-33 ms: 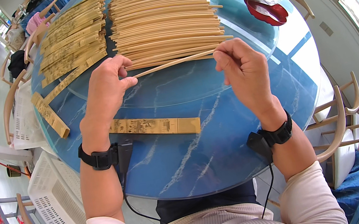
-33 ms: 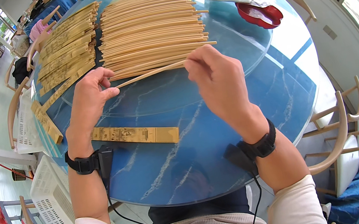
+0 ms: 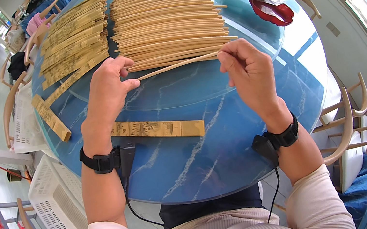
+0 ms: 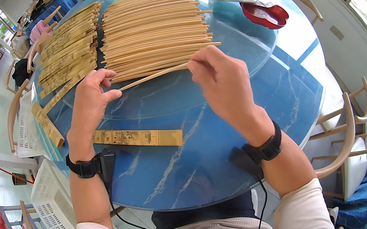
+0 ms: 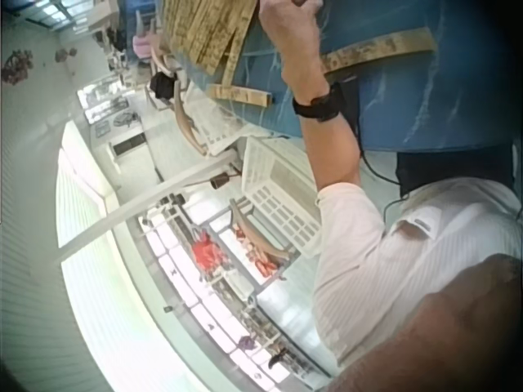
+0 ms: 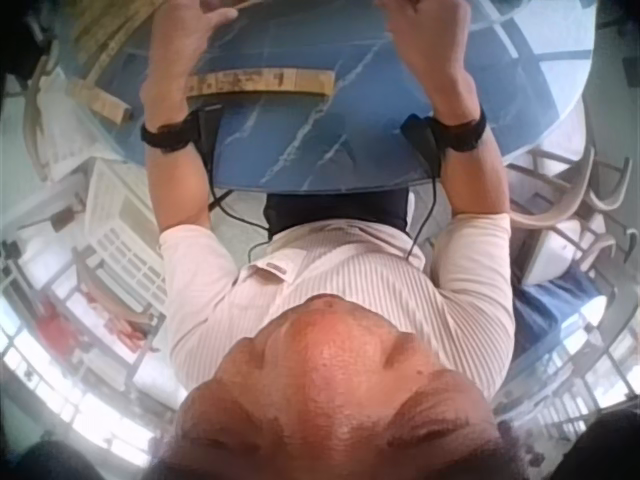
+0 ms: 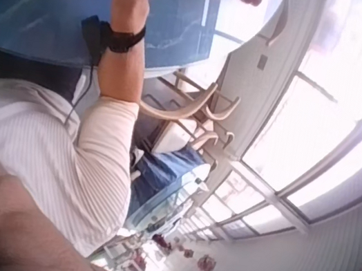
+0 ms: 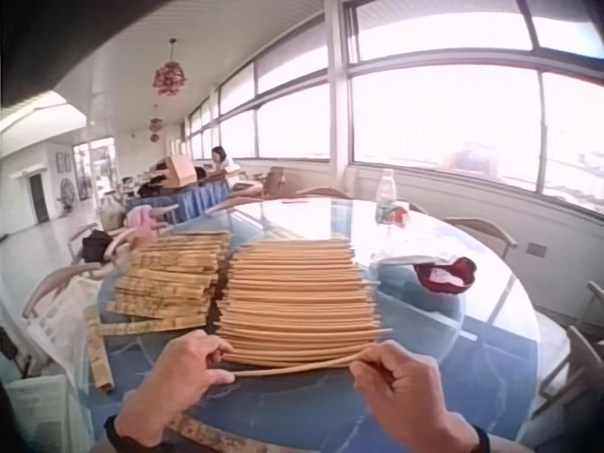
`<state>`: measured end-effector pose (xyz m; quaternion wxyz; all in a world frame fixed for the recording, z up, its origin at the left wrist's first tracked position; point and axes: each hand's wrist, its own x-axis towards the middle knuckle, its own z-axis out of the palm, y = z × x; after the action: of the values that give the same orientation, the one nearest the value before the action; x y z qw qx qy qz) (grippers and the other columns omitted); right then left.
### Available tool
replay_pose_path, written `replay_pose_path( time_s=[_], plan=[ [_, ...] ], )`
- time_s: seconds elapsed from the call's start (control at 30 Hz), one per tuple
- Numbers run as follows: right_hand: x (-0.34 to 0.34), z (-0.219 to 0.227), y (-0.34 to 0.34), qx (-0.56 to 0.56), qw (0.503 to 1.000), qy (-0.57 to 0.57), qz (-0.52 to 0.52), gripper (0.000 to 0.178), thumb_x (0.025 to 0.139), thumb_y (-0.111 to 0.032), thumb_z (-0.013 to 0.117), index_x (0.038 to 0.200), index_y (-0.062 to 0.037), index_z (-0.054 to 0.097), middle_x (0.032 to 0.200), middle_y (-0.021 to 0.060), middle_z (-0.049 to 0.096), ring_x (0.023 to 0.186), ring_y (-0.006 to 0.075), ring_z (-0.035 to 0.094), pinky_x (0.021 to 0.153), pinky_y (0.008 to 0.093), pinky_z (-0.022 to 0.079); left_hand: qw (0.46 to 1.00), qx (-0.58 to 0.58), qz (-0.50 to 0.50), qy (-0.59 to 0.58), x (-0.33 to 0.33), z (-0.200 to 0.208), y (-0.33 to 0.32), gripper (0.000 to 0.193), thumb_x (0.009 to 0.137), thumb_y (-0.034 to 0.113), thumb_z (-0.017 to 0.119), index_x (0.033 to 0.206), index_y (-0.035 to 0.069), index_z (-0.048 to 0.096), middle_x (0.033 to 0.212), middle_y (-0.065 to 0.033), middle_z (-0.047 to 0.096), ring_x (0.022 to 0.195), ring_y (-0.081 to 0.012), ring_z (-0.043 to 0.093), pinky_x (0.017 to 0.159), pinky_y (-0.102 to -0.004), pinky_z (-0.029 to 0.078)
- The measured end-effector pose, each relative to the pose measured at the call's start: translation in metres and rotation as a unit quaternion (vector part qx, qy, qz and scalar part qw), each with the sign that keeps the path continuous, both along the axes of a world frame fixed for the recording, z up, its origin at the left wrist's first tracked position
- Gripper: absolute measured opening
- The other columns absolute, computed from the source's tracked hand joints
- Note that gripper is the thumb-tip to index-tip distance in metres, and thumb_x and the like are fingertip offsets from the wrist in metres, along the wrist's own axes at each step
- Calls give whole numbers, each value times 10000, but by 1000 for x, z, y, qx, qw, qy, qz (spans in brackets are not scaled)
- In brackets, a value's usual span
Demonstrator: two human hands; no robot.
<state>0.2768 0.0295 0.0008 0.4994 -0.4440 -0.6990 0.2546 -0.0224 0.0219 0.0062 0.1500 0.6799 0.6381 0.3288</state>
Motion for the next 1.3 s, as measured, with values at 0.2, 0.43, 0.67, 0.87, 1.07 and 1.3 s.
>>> replay_pose_path(
  time_s=[0.2,0.43,0.67,0.87,1.07,1.3],
  plan=[
    [2,-2,1,12,1000,-11,5,57,1055,-55,669,1028,-8,688,765,5,660,584,41,538,524,214,436,999,-12,-26,40,-4,-6,4,157,830,21,809,943,-5,703,881,-85,594,807,-218,600,762,-352,496],
    [2,-2,4,22,1000,-17,-2,61,1053,-60,678,1019,-9,684,759,2,658,599,45,548,533,225,455,991,13,-65,119,-8,-9,5,117,931,32,730,966,-19,631,938,-146,605,872,-327,618,808,-421,508],
    [7,3,6,8,999,-17,-36,95,992,-57,721,1031,20,681,807,133,702,712,220,670,681,323,543,969,47,-129,205,-9,-3,-6,137,1004,44,658,1024,-13,535,986,-159,591,926,-389,594,848,-454,499],
    [8,-3,11,252,957,-131,-64,212,942,-103,776,1121,-24,694,1012,121,703,782,249,679,682,379,556,989,-53,-101,99,14,32,-16,109,1009,52,672,987,-3,580,895,-129,664,797,-306,637,752,-388,524],
    [-17,-7,-14,290,929,-222,67,281,919,-139,793,1152,-64,656,977,95,638,736,280,660,613,410,548,972,42,-182,-143,32,28,-25,39,1011,37,718,1013,5,695,828,-40,691,740,-106,636,686,-272,522],
    [-6,-6,0,216,973,-82,-21,116,1012,-121,712,1012,-30,640,870,145,682,725,326,701,600,416,546,948,-65,-159,-269,27,29,-24,130,930,76,831,1015,31,743,859,-5,706,734,-64,610,659,-229,495]
  ],
)
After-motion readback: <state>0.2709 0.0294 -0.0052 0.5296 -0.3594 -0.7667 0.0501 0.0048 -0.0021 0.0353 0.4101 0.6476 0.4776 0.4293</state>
